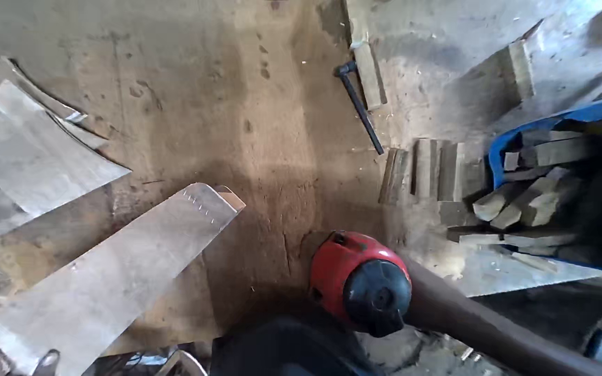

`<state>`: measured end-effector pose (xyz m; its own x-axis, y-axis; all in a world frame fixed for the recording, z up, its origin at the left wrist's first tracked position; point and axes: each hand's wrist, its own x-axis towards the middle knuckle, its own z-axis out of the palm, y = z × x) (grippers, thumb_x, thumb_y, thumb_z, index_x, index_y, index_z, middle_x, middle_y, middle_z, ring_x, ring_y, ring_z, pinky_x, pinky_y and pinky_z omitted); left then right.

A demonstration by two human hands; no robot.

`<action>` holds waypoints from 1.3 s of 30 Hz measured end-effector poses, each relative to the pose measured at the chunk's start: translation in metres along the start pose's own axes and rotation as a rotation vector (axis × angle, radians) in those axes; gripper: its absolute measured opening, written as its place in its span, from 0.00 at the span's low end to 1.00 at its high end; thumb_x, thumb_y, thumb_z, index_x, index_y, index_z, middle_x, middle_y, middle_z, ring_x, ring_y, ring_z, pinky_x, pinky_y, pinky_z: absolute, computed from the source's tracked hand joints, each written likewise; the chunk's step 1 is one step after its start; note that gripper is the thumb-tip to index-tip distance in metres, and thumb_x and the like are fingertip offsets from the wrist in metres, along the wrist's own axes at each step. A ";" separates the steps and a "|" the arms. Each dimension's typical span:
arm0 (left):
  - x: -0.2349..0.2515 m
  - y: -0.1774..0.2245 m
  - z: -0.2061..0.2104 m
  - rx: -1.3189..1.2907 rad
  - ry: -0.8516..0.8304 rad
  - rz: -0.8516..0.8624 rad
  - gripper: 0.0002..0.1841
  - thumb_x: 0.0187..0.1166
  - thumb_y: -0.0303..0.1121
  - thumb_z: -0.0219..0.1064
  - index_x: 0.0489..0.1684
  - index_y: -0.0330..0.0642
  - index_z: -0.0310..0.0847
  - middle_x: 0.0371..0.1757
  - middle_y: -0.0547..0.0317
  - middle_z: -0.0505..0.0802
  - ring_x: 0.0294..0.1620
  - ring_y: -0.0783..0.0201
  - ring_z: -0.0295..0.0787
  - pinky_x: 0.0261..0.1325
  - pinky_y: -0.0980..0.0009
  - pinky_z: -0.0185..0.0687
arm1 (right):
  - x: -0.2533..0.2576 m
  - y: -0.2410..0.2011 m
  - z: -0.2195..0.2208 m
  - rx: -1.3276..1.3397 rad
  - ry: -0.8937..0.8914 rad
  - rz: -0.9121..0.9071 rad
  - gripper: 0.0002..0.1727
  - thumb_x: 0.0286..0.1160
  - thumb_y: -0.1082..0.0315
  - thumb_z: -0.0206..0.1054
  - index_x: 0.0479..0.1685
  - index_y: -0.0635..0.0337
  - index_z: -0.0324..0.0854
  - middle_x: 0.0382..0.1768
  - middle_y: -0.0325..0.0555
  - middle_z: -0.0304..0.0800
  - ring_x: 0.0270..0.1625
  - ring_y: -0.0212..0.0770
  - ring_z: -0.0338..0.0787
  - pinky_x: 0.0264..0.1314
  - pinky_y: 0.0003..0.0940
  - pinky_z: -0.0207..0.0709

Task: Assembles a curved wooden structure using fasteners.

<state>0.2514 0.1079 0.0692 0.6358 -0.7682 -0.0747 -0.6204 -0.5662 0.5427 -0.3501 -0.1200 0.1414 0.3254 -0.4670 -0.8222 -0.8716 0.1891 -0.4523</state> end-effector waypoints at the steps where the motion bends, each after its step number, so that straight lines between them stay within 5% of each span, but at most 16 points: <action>1: 0.001 0.000 -0.001 0.003 -0.009 -0.011 0.40 0.79 0.28 0.71 0.90 0.23 0.52 0.81 0.29 0.76 0.66 0.67 0.87 0.70 0.76 0.80 | 0.001 0.001 0.000 -0.014 0.025 -0.015 0.17 0.71 0.53 0.73 0.51 0.54 0.88 0.46 0.47 0.93 0.52 0.44 0.91 0.57 0.50 0.81; 8: 0.003 0.010 0.001 0.005 0.000 -0.032 0.38 0.80 0.29 0.70 0.87 0.21 0.55 0.73 0.29 0.82 0.60 0.69 0.88 0.66 0.76 0.81 | 0.003 -0.011 -0.008 -0.056 0.051 -0.026 0.14 0.69 0.57 0.75 0.47 0.55 0.88 0.42 0.49 0.92 0.47 0.48 0.91 0.52 0.52 0.82; 14: 0.004 0.008 -0.002 0.022 -0.041 -0.058 0.41 0.81 0.32 0.70 0.91 0.25 0.50 0.78 0.30 0.78 0.66 0.67 0.87 0.70 0.75 0.80 | 0.014 -0.003 0.006 -0.132 0.070 -0.004 0.16 0.68 0.52 0.75 0.50 0.48 0.87 0.45 0.44 0.93 0.50 0.46 0.92 0.54 0.54 0.83; 17: 0.005 0.004 -0.002 0.004 -0.018 -0.053 0.39 0.80 0.31 0.71 0.88 0.23 0.55 0.72 0.31 0.83 0.59 0.70 0.88 0.66 0.76 0.82 | 0.034 0.008 0.052 -0.229 0.233 0.077 0.26 0.66 0.52 0.76 0.64 0.53 0.81 0.45 0.51 0.92 0.49 0.55 0.93 0.49 0.58 0.86; 20: 0.002 0.013 0.000 -0.016 -0.009 -0.111 0.38 0.80 0.30 0.70 0.87 0.23 0.56 0.74 0.31 0.81 0.64 0.70 0.86 0.70 0.77 0.79 | 0.071 0.025 0.110 -0.159 0.330 0.173 0.35 0.70 0.61 0.73 0.80 0.58 0.69 0.56 0.58 0.88 0.55 0.59 0.92 0.55 0.59 0.85; 23: 0.001 0.018 0.000 0.035 0.005 -0.134 0.39 0.79 0.30 0.71 0.90 0.29 0.55 0.75 0.33 0.82 0.59 0.72 0.87 0.65 0.78 0.80 | 0.104 0.040 0.142 -0.010 0.300 0.176 0.42 0.72 0.64 0.73 0.88 0.58 0.58 0.64 0.62 0.84 0.58 0.60 0.91 0.59 0.61 0.86; 25: 0.003 0.011 -0.004 0.041 -0.022 -0.106 0.42 0.79 0.30 0.71 0.93 0.33 0.51 0.81 0.35 0.77 0.63 0.69 0.88 0.67 0.75 0.81 | 0.111 0.037 0.139 0.015 0.233 0.160 0.37 0.73 0.63 0.74 0.83 0.61 0.64 0.60 0.63 0.86 0.58 0.62 0.91 0.60 0.62 0.85; 27: 0.005 0.000 -0.007 0.019 -0.045 -0.072 0.43 0.79 0.30 0.71 0.94 0.33 0.48 0.86 0.35 0.72 0.67 0.66 0.87 0.70 0.73 0.81 | 0.105 0.018 0.111 -0.095 0.164 0.159 0.22 0.80 0.58 0.67 0.67 0.60 0.78 0.49 0.59 0.91 0.53 0.61 0.92 0.54 0.62 0.85; 29: 0.006 -0.009 -0.008 0.027 -0.044 -0.054 0.44 0.79 0.33 0.71 0.95 0.37 0.48 0.85 0.37 0.73 0.64 0.68 0.88 0.67 0.73 0.83 | 0.098 -0.007 0.078 -0.146 0.302 0.012 0.14 0.83 0.54 0.62 0.46 0.51 0.88 0.39 0.47 0.92 0.44 0.52 0.93 0.46 0.57 0.87; 30: 0.006 -0.014 -0.007 0.033 -0.037 -0.048 0.44 0.79 0.34 0.72 0.95 0.38 0.48 0.83 0.38 0.76 0.60 0.70 0.89 0.65 0.73 0.84 | 0.099 -0.021 0.063 -0.094 0.428 -0.139 0.12 0.83 0.55 0.64 0.45 0.49 0.90 0.40 0.43 0.92 0.45 0.47 0.93 0.49 0.52 0.88; 33: 0.004 -0.015 -0.007 0.050 -0.033 -0.055 0.44 0.80 0.35 0.72 0.95 0.39 0.48 0.81 0.38 0.78 0.54 0.71 0.89 0.59 0.73 0.85 | 0.132 -0.069 0.042 0.153 0.559 -0.545 0.17 0.75 0.64 0.73 0.62 0.53 0.89 0.58 0.47 0.91 0.58 0.44 0.92 0.62 0.48 0.87; 35: 0.006 -0.011 -0.007 0.064 -0.040 -0.040 0.44 0.80 0.33 0.71 0.95 0.39 0.48 0.85 0.38 0.74 0.59 0.69 0.89 0.64 0.73 0.84 | 0.159 -0.092 0.049 0.205 0.535 -0.693 0.21 0.75 0.66 0.74 0.67 0.58 0.87 0.62 0.51 0.90 0.63 0.46 0.90 0.67 0.47 0.85; 37: 0.006 -0.007 -0.006 0.045 -0.043 -0.034 0.43 0.80 0.32 0.70 0.95 0.38 0.48 0.81 0.38 0.78 0.54 0.73 0.89 0.59 0.75 0.85 | 0.177 -0.104 0.060 0.181 0.565 -0.761 0.15 0.78 0.68 0.70 0.61 0.59 0.89 0.57 0.50 0.92 0.58 0.45 0.92 0.64 0.44 0.86; 39: 0.005 -0.008 -0.005 0.026 -0.026 -0.044 0.43 0.79 0.32 0.71 0.95 0.39 0.50 0.70 0.42 0.86 0.37 0.79 0.84 0.43 0.77 0.84 | 0.182 -0.108 0.068 0.190 0.610 -0.738 0.10 0.80 0.68 0.68 0.55 0.57 0.90 0.51 0.46 0.93 0.53 0.41 0.93 0.59 0.40 0.88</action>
<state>0.2618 0.1095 0.0683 0.6510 -0.7495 -0.1202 -0.6037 -0.6072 0.5166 -0.1717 -0.1671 0.0174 0.4737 -0.8806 -0.0140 -0.4336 -0.2194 -0.8740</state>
